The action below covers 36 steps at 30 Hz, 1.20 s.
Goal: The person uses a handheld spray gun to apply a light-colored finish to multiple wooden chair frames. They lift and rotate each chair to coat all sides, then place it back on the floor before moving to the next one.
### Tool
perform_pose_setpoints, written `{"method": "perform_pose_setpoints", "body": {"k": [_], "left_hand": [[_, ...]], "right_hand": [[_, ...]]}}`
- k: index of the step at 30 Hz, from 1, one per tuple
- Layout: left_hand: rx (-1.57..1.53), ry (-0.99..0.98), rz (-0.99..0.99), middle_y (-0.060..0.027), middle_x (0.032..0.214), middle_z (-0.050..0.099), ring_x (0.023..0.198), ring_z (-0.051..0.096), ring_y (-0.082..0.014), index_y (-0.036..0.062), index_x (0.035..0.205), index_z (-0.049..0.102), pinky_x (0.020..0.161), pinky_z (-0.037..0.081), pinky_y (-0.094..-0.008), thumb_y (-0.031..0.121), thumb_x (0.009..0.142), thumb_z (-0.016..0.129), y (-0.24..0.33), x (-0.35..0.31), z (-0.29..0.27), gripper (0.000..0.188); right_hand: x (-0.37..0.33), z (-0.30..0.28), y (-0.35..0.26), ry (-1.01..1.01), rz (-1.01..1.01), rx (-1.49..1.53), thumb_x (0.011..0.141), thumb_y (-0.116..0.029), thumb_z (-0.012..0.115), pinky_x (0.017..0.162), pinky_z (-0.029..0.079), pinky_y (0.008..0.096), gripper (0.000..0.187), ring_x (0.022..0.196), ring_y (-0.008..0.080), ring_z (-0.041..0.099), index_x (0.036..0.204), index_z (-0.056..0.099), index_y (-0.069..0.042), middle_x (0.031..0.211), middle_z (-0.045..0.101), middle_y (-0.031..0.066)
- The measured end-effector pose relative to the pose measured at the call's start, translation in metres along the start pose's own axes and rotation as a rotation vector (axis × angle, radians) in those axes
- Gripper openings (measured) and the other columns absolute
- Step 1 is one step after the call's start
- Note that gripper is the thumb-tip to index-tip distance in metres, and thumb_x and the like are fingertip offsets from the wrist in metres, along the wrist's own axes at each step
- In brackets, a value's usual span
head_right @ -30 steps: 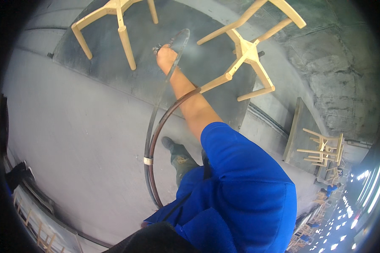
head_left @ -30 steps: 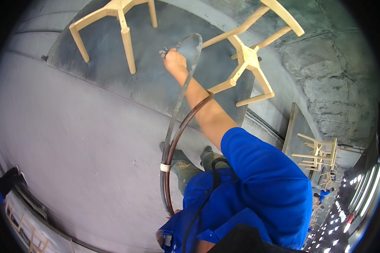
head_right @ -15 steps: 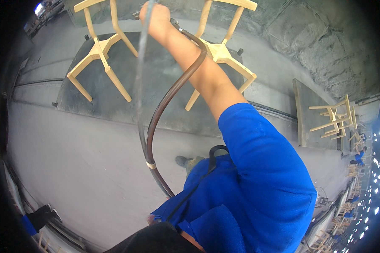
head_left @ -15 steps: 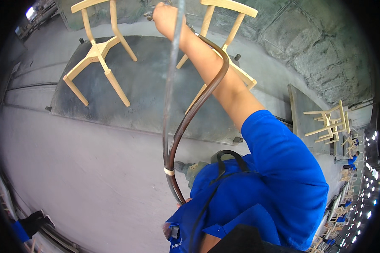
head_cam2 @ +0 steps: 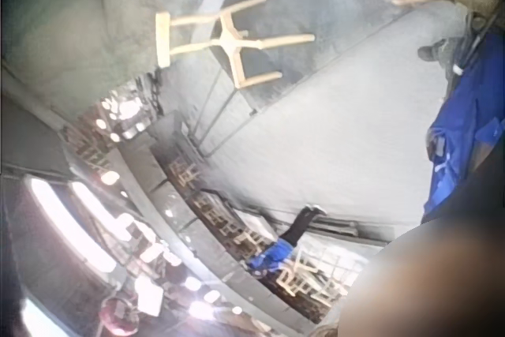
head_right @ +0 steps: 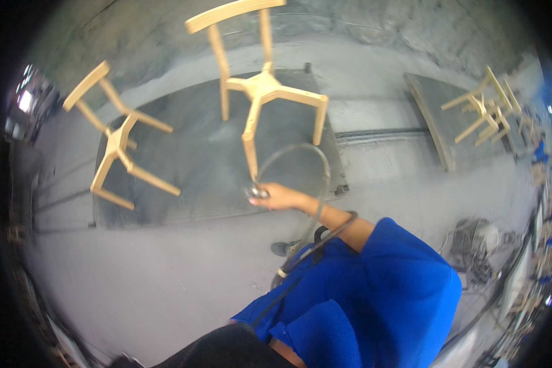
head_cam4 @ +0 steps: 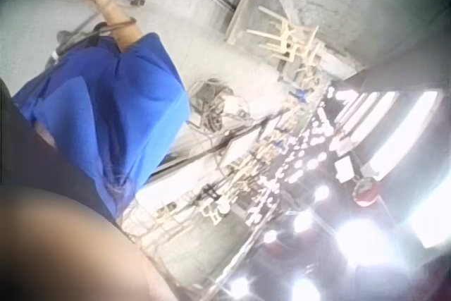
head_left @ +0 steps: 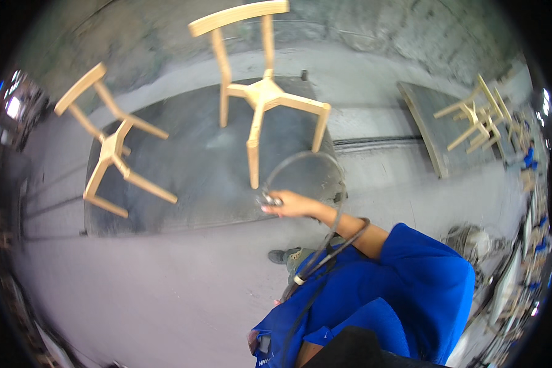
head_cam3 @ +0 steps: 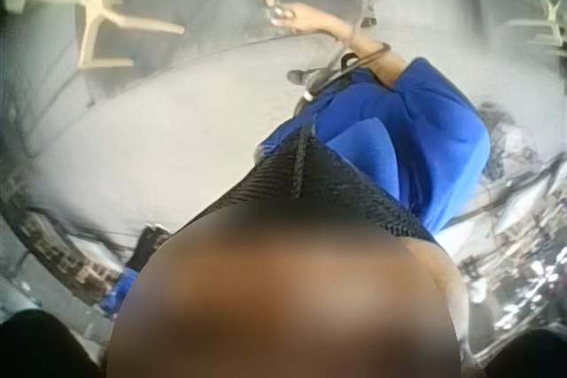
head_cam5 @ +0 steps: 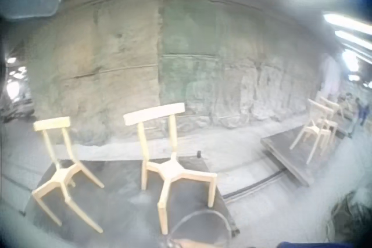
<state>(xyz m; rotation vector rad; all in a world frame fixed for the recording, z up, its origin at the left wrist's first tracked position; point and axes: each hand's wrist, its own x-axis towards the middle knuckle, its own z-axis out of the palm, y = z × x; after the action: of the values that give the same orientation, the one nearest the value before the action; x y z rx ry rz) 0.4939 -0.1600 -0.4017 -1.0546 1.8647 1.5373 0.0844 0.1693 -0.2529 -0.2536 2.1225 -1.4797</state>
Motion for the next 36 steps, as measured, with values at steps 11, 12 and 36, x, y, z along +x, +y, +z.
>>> {"method": "perform_pose_setpoints", "body": {"k": [11,12,36], "left_hand": [[0.655,-0.455,0.412,-0.012,0.076,0.063,0.079,0.061,-0.0252,0.0043,0.088,0.065,0.073,0.046,-0.0389,0.045,0.105,0.036,0.231,0.081,0.266,0.053],[0.714,-0.508,0.431,-0.0121,0.076,0.063,0.079,0.061,-0.0253,0.0043,0.088,0.065,0.073,0.046,-0.039,0.045,0.105,0.036,0.243,0.075,0.313,0.053],[1.169,-1.176,0.96,-0.0138,0.077,0.064,0.081,0.064,-0.0274,0.0042,0.091,0.066,0.076,0.048,-0.0403,0.042,0.106,0.036,0.284,-0.043,1.029,0.051]], "right_hand": [[-0.289,-0.126,0.176,0.46,0.01,0.049,0.098,-0.054,0.059,0.047,0.057,0.032,0.057,0.057,0.0213,0.067,0.113,0.063,0.0,0.074,0.064,0.0108],[-0.318,-0.15,0.185,0.5,0.034,0.07,0.098,-0.054,0.059,0.046,0.057,0.0324,0.058,0.056,0.022,0.067,0.113,0.062,0.002,0.073,0.064,0.0113],[-0.728,-0.518,0.414,1.437,0.453,0.58,0.094,-0.053,0.067,0.048,0.049,0.0293,0.057,0.052,0.0127,0.056,0.116,0.067,0.0,0.071,0.061,0.0042]]}}
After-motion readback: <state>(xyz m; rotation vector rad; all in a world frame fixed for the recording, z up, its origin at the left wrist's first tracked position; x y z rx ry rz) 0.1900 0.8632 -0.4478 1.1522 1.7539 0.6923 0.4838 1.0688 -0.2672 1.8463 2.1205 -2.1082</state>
